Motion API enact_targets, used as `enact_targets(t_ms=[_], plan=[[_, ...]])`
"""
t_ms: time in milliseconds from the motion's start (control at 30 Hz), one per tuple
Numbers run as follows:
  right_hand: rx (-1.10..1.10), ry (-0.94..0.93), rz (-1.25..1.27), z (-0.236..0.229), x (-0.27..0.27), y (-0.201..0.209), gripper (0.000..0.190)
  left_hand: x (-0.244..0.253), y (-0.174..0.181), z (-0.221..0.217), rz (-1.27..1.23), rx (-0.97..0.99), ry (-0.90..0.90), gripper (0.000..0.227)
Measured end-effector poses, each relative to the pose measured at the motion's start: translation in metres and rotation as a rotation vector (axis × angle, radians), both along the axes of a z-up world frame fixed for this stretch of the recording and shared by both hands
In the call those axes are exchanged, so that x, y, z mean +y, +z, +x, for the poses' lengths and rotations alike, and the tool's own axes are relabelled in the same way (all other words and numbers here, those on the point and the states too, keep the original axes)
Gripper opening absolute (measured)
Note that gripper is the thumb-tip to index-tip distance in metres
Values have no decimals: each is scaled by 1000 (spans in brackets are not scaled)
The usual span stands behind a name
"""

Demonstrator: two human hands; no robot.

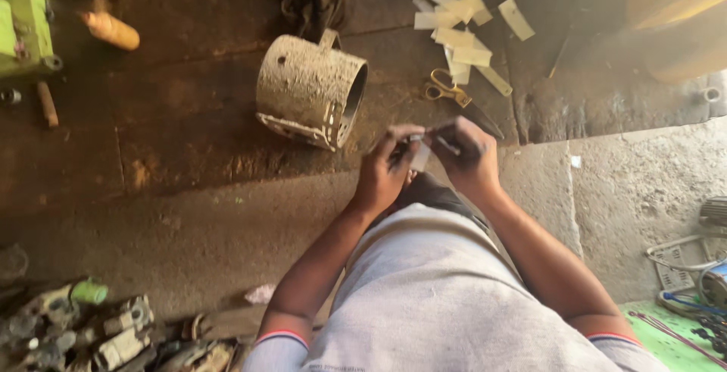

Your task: The person repeatedly cuts small rectangular pieces of tape with scissors and applies them to the exterior surface of a cylindrical metal motor housing. The person rotates the housing to access different areas and continues applying tape pieces one at a time.

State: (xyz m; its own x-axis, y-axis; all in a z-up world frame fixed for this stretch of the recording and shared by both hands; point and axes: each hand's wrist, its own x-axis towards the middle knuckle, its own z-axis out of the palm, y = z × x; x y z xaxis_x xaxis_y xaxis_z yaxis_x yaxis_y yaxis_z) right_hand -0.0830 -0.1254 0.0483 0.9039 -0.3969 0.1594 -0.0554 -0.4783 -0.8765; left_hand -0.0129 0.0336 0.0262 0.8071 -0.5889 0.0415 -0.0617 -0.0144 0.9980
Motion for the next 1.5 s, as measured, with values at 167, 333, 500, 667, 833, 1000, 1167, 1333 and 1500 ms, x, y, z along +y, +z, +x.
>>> enact_targets(t_ms=[167, 333, 500, 667, 833, 1000, 1167, 1333, 1500], plan=[[-155, 63, -259, -15, -1, 13, 15, 5, 8, 15, -94, -278, -15, 11], [-106, 78, -169, -19, 4, 14, 19, 4, 6, 13, -6, -178, -24, 7], [-59, 60, 117, -14, 3, 9, 13, -2, 11, 13, 63, -492, 41, 12], [26, 19, -109, -19, -8, -1, 11, -1, 4, 14, 71, -640, -60, 28], [74, 124, 229, -16, -15, -8, 20, -3, -7, 10, 163, -333, -198, 45], [107, 40, 447, -15, -17, -5, 18, 4, -13, 8, 128, -327, -147, 39], [152, 141, -210, -15, -14, 15, 15, 4, -7, 12, 115, -480, -38, 17], [75, 149, -222, -15, -2, 28, 20, 1, -4, 13, 92, -481, 46, 15], [55, 129, -215, -9, 1, 23, 19, -1, -7, 10, 45, -423, 87, 15]])
